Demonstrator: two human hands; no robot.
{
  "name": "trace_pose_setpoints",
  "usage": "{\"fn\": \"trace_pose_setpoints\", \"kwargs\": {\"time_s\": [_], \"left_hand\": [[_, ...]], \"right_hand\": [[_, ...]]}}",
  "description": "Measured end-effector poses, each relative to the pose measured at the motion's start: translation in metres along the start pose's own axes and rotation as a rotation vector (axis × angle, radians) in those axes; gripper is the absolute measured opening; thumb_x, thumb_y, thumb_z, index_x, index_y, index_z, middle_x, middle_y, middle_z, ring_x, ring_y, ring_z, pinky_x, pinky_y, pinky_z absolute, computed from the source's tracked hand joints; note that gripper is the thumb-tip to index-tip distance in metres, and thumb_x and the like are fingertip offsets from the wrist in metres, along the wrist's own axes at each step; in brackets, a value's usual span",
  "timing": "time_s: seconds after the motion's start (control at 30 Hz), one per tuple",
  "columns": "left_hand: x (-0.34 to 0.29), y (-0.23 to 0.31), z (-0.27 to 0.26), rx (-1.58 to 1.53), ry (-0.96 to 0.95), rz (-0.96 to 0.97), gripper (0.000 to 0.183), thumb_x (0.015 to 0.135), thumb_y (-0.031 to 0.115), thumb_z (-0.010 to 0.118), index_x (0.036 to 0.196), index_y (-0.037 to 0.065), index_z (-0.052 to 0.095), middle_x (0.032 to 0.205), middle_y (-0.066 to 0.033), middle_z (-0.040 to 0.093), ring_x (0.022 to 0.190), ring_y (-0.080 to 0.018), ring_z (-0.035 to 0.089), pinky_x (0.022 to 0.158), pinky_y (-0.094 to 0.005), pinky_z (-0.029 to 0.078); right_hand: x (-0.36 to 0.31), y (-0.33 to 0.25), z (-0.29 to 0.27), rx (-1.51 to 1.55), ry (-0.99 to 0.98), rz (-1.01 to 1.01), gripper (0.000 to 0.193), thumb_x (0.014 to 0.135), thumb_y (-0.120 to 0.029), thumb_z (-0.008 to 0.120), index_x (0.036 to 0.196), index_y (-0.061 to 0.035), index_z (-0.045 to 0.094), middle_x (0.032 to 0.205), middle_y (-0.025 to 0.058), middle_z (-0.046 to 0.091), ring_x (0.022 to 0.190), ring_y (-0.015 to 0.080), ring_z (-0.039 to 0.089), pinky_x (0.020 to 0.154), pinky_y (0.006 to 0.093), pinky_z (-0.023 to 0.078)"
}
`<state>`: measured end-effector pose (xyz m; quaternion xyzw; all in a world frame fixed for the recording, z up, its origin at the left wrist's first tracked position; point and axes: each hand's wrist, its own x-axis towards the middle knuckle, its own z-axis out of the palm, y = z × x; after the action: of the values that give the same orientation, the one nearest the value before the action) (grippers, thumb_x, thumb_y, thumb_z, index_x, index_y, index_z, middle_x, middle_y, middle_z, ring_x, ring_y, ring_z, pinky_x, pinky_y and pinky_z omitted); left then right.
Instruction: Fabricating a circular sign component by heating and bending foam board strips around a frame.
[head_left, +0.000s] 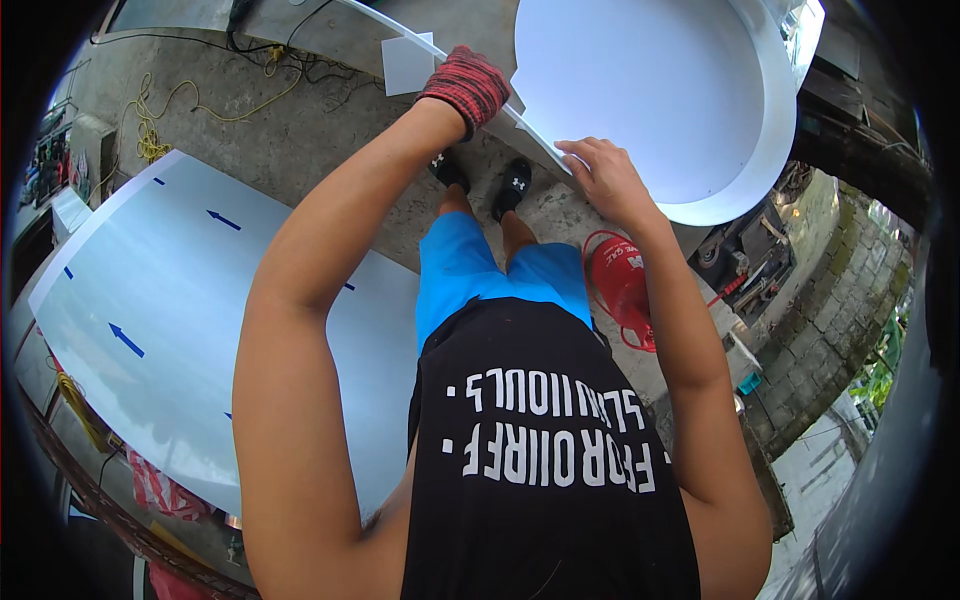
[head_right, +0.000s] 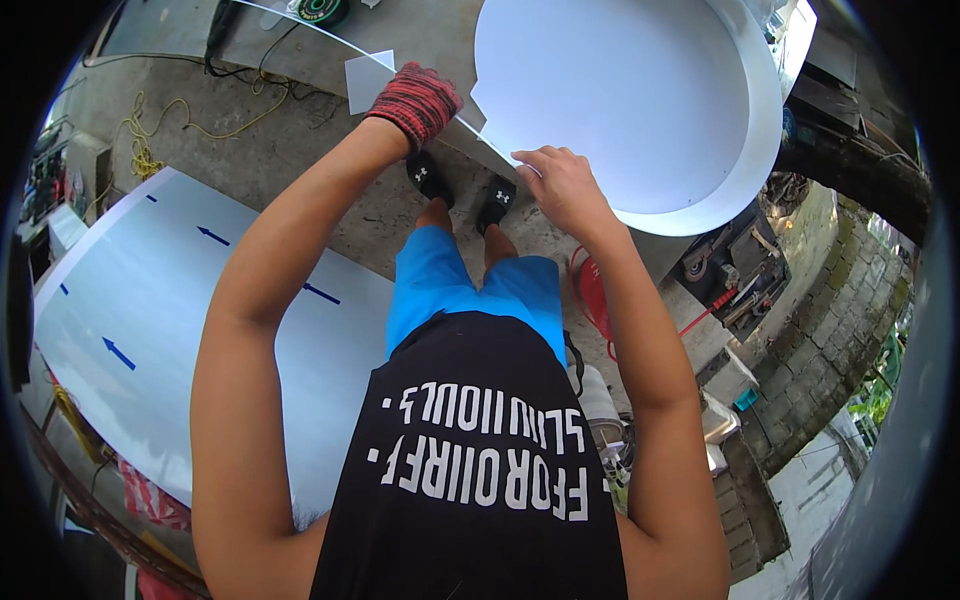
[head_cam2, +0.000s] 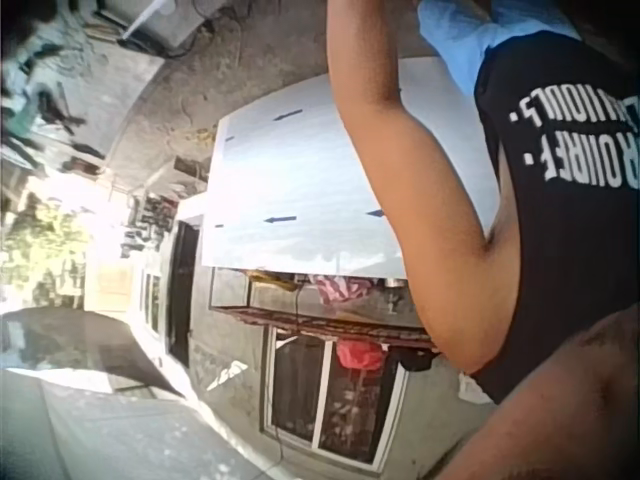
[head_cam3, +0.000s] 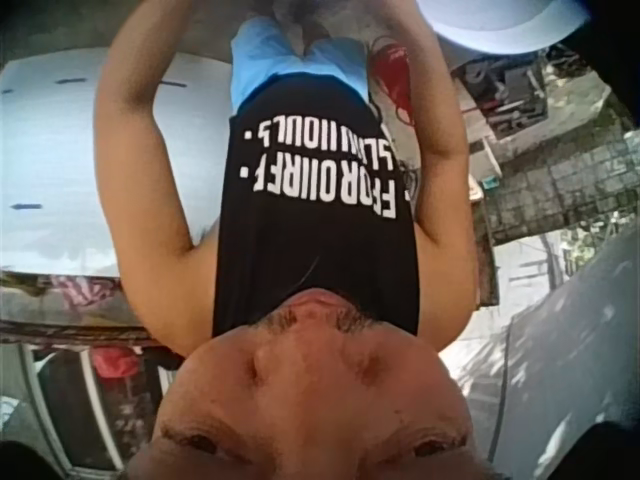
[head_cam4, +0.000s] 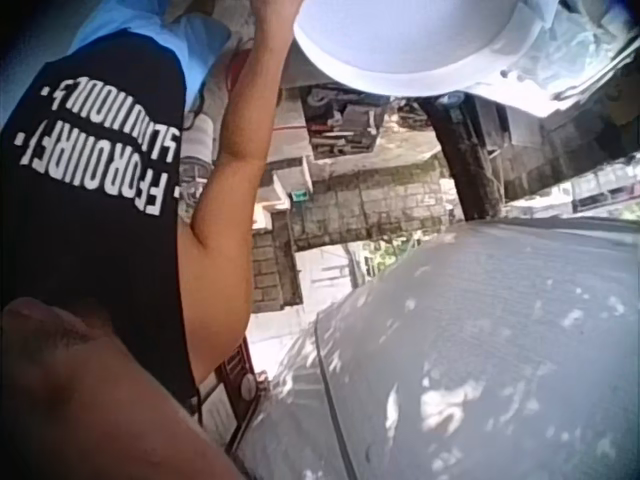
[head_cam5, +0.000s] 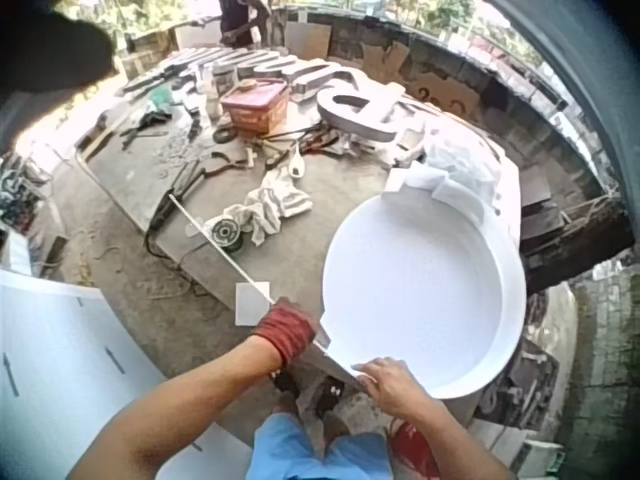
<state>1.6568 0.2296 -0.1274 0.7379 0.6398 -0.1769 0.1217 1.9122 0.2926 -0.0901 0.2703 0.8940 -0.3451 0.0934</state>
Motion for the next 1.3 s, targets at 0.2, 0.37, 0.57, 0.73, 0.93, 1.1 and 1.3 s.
{"fn": "trace_pose_setpoints", "kwargs": {"time_s": [0.2,0.37,0.57,0.73,0.93,1.1,1.3], "left_hand": [[-0.008,0.004,-0.008,0.101,-0.058,-0.015,0.018,0.091,0.017,0.063,0.105,0.020,0.073,0.111,-0.0054,0.072,0.111,-0.0251,0.067,0.098,-0.0443,0.046],[-0.019,0.005,0.021,-0.030,0.541,-0.208,0.049,0.086,0.014,0.066,0.135,0.023,0.061,0.124,-0.0086,0.065,0.123,-0.0280,0.058,0.102,-0.0486,0.043],[-0.037,0.050,0.060,-1.232,0.872,-0.952,0.094,0.077,0.038,0.081,0.153,0.006,0.035,0.147,-0.0246,0.045,0.128,-0.0346,0.052,0.108,-0.0473,0.042],[-0.009,0.089,0.050,-1.939,0.427,-0.991,0.118,0.080,0.056,0.080,0.158,-0.005,0.016,0.155,-0.0276,0.036,0.135,-0.0338,0.048,0.111,-0.0418,0.042],[0.015,0.103,0.042,-1.569,0.449,-1.105,0.102,0.083,0.038,0.077,0.155,-0.005,0.019,0.147,-0.0328,0.038,0.127,-0.0435,0.052,0.106,-0.0458,0.045],[0.029,0.107,0.027,-1.488,0.409,-1.177,0.095,0.085,0.020,0.062,0.156,-0.008,0.007,0.146,-0.0374,0.030,0.132,-0.0477,0.044,0.113,-0.0476,0.040],[0.034,0.104,0.029,-1.532,0.396,-1.215,0.090,0.086,0.017,0.060,0.156,-0.007,0.009,0.147,-0.0371,0.031,0.133,-0.0487,0.044,0.112,-0.0477,0.040]], "right_hand": [[0.001,0.000,0.009,-0.010,0.047,-0.072,0.028,0.100,-0.024,0.060,0.120,-0.0106,0.073,0.100,0.0099,0.072,0.100,0.0302,0.062,0.092,0.0429,0.045],[0.003,-0.002,0.018,-0.155,0.174,-0.188,0.027,0.098,-0.022,0.062,0.119,-0.0103,0.074,0.098,0.0082,0.072,0.098,0.0280,0.063,0.092,0.0418,0.045],[0.001,-0.002,0.019,-0.182,0.227,-0.158,0.026,0.096,-0.019,0.063,0.118,-0.0091,0.075,0.096,0.0071,0.072,0.097,0.0266,0.063,0.092,0.0417,0.045],[0.003,0.004,0.018,-0.150,0.218,-0.185,0.026,0.097,-0.021,0.063,0.118,-0.0103,0.075,0.096,0.0073,0.073,0.095,0.0272,0.063,0.091,0.0419,0.045],[0.006,0.012,0.003,0.113,0.001,-0.090,0.030,0.102,-0.026,0.058,0.122,-0.0104,0.073,0.106,0.0127,0.073,0.101,0.0324,0.064,0.093,0.0427,0.048],[-0.003,0.038,-0.003,0.161,0.145,0.045,0.031,0.104,-0.027,0.055,0.122,-0.0095,0.073,0.107,0.0157,0.073,0.102,0.0353,0.065,0.092,0.0437,0.050],[-0.026,0.055,0.005,0.196,0.161,0.048,0.032,0.106,-0.026,0.052,0.119,-0.0060,0.072,0.106,0.0189,0.072,0.097,0.0364,0.066,0.089,0.0430,0.051]]}}
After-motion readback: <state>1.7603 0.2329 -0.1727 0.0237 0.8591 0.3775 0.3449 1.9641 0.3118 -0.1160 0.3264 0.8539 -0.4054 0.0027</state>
